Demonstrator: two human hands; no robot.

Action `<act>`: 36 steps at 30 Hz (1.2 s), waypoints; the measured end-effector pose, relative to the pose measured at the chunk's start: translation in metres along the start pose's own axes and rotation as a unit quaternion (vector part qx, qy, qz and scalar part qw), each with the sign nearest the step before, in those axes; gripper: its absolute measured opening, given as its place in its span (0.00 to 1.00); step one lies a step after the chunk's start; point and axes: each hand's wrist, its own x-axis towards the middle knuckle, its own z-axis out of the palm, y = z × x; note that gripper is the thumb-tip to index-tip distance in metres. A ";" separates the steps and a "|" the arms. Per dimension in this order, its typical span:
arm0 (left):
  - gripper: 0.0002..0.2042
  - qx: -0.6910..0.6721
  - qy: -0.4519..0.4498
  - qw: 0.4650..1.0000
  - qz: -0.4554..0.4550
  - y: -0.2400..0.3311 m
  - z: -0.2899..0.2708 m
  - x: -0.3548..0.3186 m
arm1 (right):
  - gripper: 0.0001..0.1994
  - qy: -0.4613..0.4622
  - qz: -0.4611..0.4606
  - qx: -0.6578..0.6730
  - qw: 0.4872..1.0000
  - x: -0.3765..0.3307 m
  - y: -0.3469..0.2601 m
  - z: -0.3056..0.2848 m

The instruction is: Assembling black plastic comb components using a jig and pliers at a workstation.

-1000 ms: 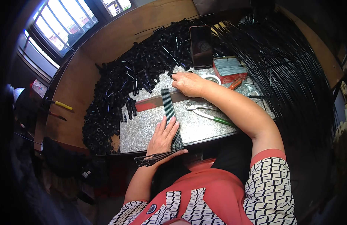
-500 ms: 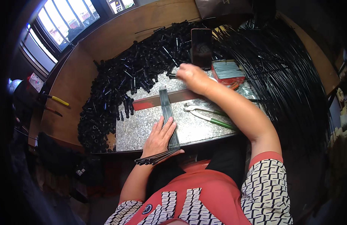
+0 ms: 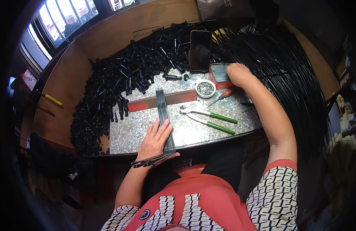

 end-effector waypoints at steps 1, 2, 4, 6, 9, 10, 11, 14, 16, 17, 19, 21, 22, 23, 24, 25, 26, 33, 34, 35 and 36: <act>0.46 0.000 -0.008 1.000 -0.002 0.000 0.001 0.000 | 0.09 0.000 -0.001 0.000 1.000 -0.002 0.003 0.002; 0.46 0.001 -0.008 1.000 -0.004 0.000 0.000 0.000 | 0.07 0.024 -0.012 0.011 1.000 -0.003 0.003 0.000; 0.44 -0.004 0.003 1.000 -0.001 0.002 -0.003 0.000 | 0.06 0.049 -0.026 0.022 0.998 -0.005 0.002 -0.005; 0.44 -0.007 0.006 1.000 -0.004 0.002 -0.002 0.000 | 0.04 0.107 -0.044 0.034 0.993 -0.007 -0.004 -0.016; 0.43 -0.013 0.005 1.000 -0.006 0.002 -0.002 0.000 | 0.03 0.166 -0.062 0.092 0.980 0.000 -0.035 -0.033; 0.43 -0.015 0.001 1.000 -0.007 0.001 -0.002 0.000 | 0.04 0.162 -0.091 0.120 0.975 0.003 -0.052 -0.038; 0.43 -0.014 0.001 1.000 -0.007 0.000 -0.002 -0.001 | 0.04 0.169 -0.108 0.169 0.965 0.008 -0.068 -0.037; 0.43 -0.001 -0.009 1.000 -0.004 0.002 -0.002 0.001 | 0.14 0.192 -0.195 0.186 0.944 0.017 -0.110 -0.023; 0.43 -0.009 -0.008 1.000 -0.011 0.002 -0.004 -0.001 | 0.16 0.164 -0.215 0.186 0.945 0.021 -0.134 -0.019; 0.43 -0.007 -0.008 1.000 -0.011 0.002 -0.004 -0.001 | 0.16 0.166 -0.215 0.187 0.944 0.024 -0.141 -0.015; 0.43 -0.018 -0.006 1.000 -0.010 0.003 -0.005 -0.001 | 0.18 0.135 -0.221 0.170 0.951 0.028 -0.151 -0.009; 0.43 -0.019 -0.007 1.000 -0.010 0.003 -0.004 -0.001 | 0.17 0.132 -0.218 0.164 0.953 0.031 -0.156 -0.005; 0.43 -0.022 -0.008 1.000 -0.009 0.002 -0.004 -0.001 | 0.17 0.128 -0.213 0.156 0.956 0.031 -0.157 -0.005; 0.43 -0.022 -0.008 1.000 -0.009 0.002 -0.004 -0.001 | 0.17 0.128 -0.213 0.157 0.956 0.032 -0.159 -0.005; 0.43 -0.022 -0.008 1.000 -0.009 0.003 -0.005 -0.001 | 0.17 0.131 -0.214 0.159 0.955 0.032 -0.159 -0.006; 0.43 -0.023 -0.007 1.000 -0.009 0.003 -0.005 -0.001 | 0.17 0.133 -0.215 0.161 0.954 0.033 -0.160 -0.006; 0.43 -0.022 -0.007 1.000 -0.009 0.003 -0.006 -0.001 | 0.17 0.134 -0.215 0.161 0.954 0.033 -0.161 -0.006; 0.43 -0.026 -0.008 1.000 -0.011 0.002 -0.005 -0.001 | 0.18 0.158 -0.221 0.171 0.947 0.032 -0.160 -0.004; 0.43 -0.025 -0.011 1.000 -0.012 0.002 -0.005 -0.001 | 0.18 0.160 -0.219 0.170 0.947 0.032 -0.160 -0.003; 0.43 -0.025 -0.011 1.000 -0.011 0.002 -0.005 -0.001 | 0.18 0.160 -0.219 0.171 0.947 0.031 -0.160 -0.003; 0.44 -0.025 -0.009 1.000 -0.012 0.002 -0.005 -0.001 | 0.18 0.164 -0.222 0.169 0.946 0.032 -0.161 -0.003</act>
